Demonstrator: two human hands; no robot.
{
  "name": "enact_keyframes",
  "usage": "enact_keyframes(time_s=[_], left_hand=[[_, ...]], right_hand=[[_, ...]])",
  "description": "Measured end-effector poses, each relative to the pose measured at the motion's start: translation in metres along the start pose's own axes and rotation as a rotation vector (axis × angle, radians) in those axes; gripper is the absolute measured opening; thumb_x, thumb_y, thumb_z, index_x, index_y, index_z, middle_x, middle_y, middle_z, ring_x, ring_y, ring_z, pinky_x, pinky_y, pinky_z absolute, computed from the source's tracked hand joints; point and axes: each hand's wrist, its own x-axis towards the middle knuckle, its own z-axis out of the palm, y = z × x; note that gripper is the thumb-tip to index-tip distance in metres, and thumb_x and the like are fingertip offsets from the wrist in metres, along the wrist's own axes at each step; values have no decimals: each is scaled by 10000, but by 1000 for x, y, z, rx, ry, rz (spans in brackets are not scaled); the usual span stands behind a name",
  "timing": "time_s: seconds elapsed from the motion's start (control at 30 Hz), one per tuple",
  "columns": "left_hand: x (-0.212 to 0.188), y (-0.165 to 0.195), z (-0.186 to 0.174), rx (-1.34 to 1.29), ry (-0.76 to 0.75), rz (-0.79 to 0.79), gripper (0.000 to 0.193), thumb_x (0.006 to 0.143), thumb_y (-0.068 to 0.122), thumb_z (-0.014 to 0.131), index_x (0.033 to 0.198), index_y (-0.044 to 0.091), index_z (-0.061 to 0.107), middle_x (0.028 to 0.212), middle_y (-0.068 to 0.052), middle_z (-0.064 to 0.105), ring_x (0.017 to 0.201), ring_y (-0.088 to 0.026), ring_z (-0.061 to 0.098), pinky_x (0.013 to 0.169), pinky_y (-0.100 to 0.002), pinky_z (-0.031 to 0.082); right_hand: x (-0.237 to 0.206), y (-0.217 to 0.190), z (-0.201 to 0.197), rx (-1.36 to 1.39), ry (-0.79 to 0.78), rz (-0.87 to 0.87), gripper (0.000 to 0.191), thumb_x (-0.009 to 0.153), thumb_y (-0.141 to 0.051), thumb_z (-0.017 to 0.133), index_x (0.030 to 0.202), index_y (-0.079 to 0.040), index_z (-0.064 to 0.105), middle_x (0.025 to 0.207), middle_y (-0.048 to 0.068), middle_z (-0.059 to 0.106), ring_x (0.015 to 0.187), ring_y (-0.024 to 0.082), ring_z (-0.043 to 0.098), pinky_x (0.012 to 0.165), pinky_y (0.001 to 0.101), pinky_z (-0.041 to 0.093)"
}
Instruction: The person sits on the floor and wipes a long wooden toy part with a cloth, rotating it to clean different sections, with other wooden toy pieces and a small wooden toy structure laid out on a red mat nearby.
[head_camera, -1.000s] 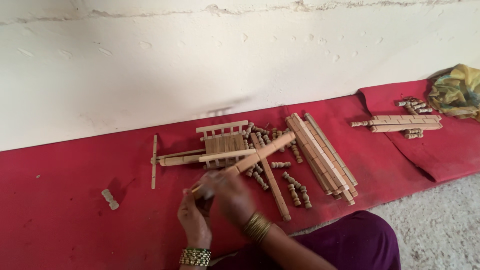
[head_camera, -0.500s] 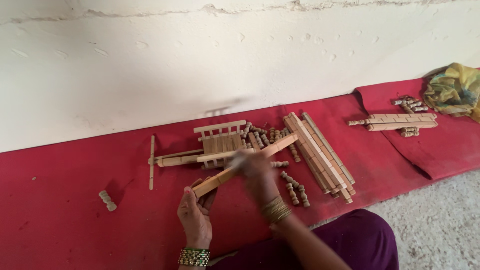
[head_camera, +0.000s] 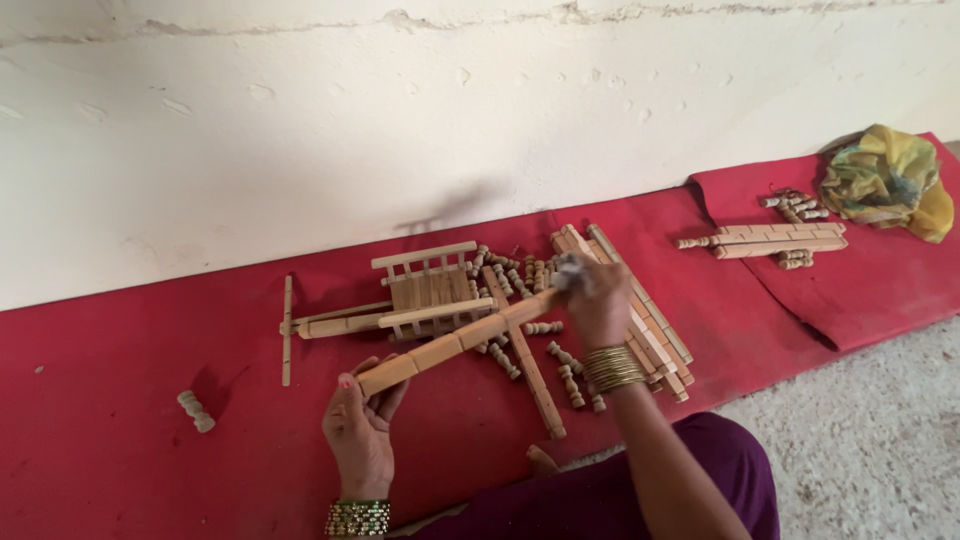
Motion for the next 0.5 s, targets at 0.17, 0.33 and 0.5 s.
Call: enact_keyframes(time_s=[0.17,0.33,0.5], left_hand=[[-2,2,9,-60,-88,-39,423,975,336,508,1144,-51,544,1171,-276,627,1091,-328,649,922,-441,575],[6,11,0,-83,27,-358,394,942,339,463,1137,8,553,1182,-243,640,1055,-328,666,901,-410,578],[8,9,-5,-66,67,-308,357,956,278,500,1127,-30,558,1144,-262,624,1045,-335,674,902,-427,578]], right_hand=[[7,24,-17,1067,-370,587,236,921,-30,580,1144,-62,651,991,84,718,783,124,704,594,211,620],[6,6,-28,1144,-232,382,299,921,28,544,1190,-67,632,1022,110,710,714,159,664,523,227,563],[1,-7,-21,357,80,-47,261,882,-46,664,1134,-116,656,1027,29,699,930,165,668,748,296,603]])
